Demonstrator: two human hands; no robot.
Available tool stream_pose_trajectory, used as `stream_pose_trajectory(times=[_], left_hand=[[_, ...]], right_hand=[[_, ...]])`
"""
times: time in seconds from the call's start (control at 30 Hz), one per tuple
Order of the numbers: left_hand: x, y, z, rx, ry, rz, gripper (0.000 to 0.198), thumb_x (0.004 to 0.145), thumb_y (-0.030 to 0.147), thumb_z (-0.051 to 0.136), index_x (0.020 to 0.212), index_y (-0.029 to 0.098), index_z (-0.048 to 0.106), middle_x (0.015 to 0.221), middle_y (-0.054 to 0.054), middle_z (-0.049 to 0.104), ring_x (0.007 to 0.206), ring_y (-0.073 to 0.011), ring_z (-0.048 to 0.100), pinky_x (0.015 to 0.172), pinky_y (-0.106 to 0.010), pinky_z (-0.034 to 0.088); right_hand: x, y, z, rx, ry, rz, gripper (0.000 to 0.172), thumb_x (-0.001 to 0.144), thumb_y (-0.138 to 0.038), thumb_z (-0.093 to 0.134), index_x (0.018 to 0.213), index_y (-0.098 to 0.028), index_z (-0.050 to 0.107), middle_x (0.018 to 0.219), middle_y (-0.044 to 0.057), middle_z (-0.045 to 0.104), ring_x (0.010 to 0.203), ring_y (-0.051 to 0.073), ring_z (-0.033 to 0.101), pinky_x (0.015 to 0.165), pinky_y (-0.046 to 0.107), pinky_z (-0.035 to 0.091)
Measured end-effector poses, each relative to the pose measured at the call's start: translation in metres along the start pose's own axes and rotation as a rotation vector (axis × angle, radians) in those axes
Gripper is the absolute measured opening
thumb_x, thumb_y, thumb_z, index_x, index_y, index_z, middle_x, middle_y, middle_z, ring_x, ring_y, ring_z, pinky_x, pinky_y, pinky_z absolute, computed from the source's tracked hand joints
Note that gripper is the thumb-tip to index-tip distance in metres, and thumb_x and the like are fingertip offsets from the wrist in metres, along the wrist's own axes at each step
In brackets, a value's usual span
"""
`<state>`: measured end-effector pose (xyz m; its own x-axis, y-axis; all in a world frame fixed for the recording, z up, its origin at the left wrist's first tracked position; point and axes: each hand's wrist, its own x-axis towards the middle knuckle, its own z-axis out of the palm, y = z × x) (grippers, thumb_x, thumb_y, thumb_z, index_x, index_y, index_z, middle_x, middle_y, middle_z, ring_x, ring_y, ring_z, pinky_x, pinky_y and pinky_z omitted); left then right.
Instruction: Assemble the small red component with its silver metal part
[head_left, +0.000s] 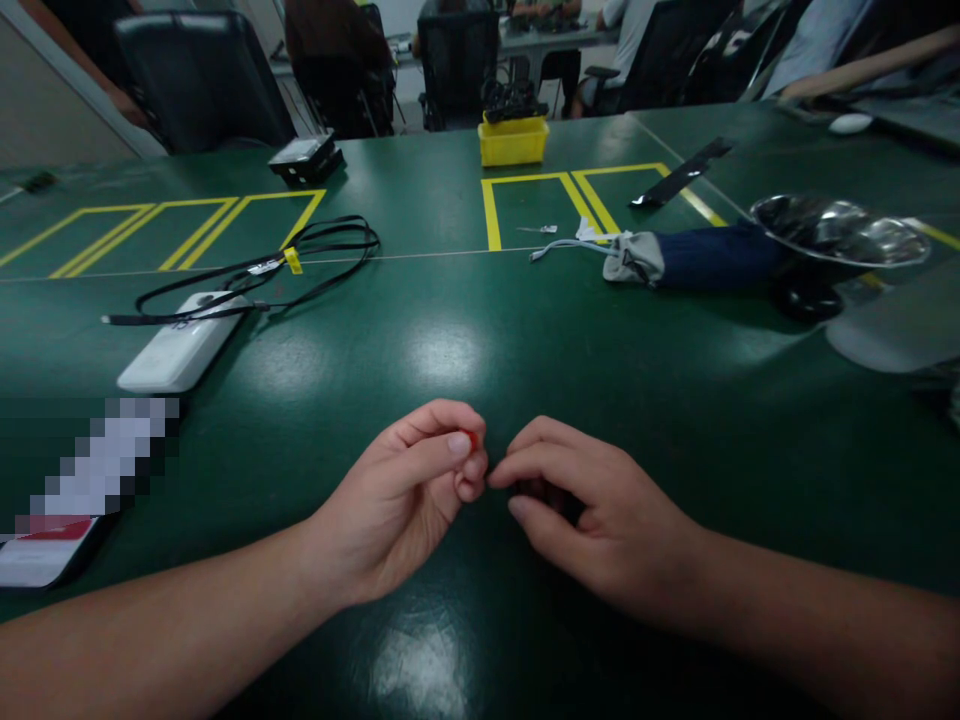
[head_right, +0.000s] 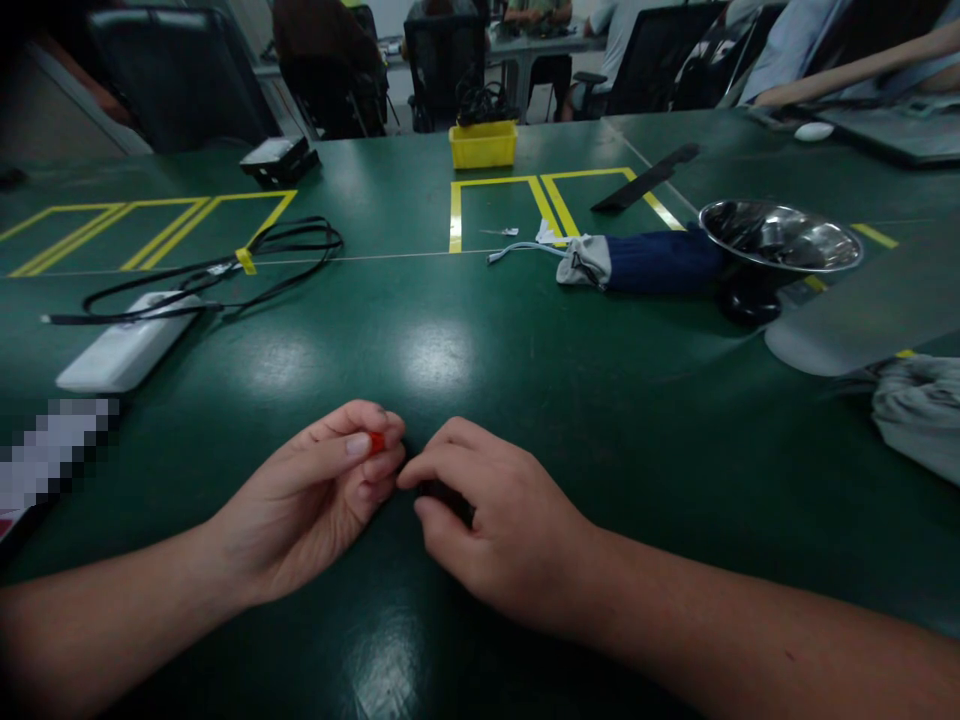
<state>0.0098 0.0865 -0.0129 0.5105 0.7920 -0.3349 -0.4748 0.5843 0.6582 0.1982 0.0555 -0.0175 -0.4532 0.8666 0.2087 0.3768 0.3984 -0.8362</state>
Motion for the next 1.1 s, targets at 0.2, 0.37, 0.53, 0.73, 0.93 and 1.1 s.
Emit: stream_pose_trajectory(times=[0.2, 0.37, 0.53, 0.73, 0.93, 1.1], left_hand=[[-0.001, 0.001, 0.000, -0.003, 0.006, -0.019, 0.012, 0.073, 0.004, 0.049, 0.077, 0.013, 0.056, 0.083, -0.004, 0.058, 0.055, -0.0048, 0.046, 0.049, -0.016, 0.039], [-0.008, -0.001, 0.004, 0.118, 0.030, -0.037, 0.010, 0.077, 0.009, 0.047, 0.079, 0.016, 0.054, 0.054, 0.004, 0.040, 0.044, -0.0051, 0.033, 0.041, -0.016, 0.026], [-0.011, -0.005, 0.008, 0.354, 0.029, -0.054, 0.021, 0.080, 0.027, 0.061, 0.097, 0.017, 0.054, 0.055, 0.008, 0.036, 0.042, -0.0039, 0.027, 0.040, -0.016, 0.021], [-0.011, -0.009, 0.009, 0.588, 0.008, 0.073, 0.030, 0.077, 0.026, 0.065, 0.104, 0.016, 0.056, 0.055, 0.008, 0.039, 0.046, -0.0051, 0.033, 0.043, -0.018, 0.024], [-0.012, -0.010, 0.008, 0.623, 0.028, 0.131, 0.021, 0.079, 0.023, 0.063, 0.099, 0.017, 0.060, 0.056, 0.006, 0.042, 0.047, -0.0056, 0.035, 0.045, -0.018, 0.027], [-0.013, -0.012, 0.005, 0.576, 0.015, 0.164, 0.023, 0.078, 0.021, 0.065, 0.101, 0.018, 0.062, 0.057, 0.006, 0.043, 0.049, -0.0057, 0.037, 0.046, -0.019, 0.029]], right_hand=[[-0.001, -0.003, 0.000, 0.209, 0.182, 0.112, 0.019, 0.082, -0.012, 0.053, 0.099, -0.019, 0.057, 0.091, 0.004, 0.059, 0.079, 0.014, 0.062, 0.070, 0.027, 0.053], [-0.003, -0.006, 0.002, 0.368, 0.232, 0.170, 0.015, 0.084, -0.013, 0.053, 0.098, -0.020, 0.054, 0.089, 0.003, 0.061, 0.082, 0.015, 0.065, 0.071, 0.028, 0.056], [-0.003, -0.005, 0.000, 0.354, 0.265, 0.141, 0.013, 0.084, -0.016, 0.056, 0.096, -0.020, 0.057, 0.091, 0.004, 0.062, 0.081, 0.015, 0.064, 0.073, 0.030, 0.055], [-0.002, -0.003, -0.001, 0.281, 0.241, 0.059, 0.008, 0.082, -0.016, 0.059, 0.087, -0.020, 0.060, 0.092, 0.004, 0.062, 0.086, 0.016, 0.060, 0.075, 0.031, 0.052], [-0.004, -0.002, -0.001, 0.250, 0.213, 0.076, 0.007, 0.082, -0.016, 0.059, 0.088, -0.020, 0.059, 0.089, 0.003, 0.059, 0.081, 0.014, 0.059, 0.070, 0.027, 0.050], [-0.003, -0.002, -0.001, 0.320, 0.191, 0.183, 0.013, 0.086, -0.023, 0.055, 0.099, -0.019, 0.056, 0.087, 0.003, 0.061, 0.072, 0.013, 0.059, 0.063, 0.025, 0.049]])
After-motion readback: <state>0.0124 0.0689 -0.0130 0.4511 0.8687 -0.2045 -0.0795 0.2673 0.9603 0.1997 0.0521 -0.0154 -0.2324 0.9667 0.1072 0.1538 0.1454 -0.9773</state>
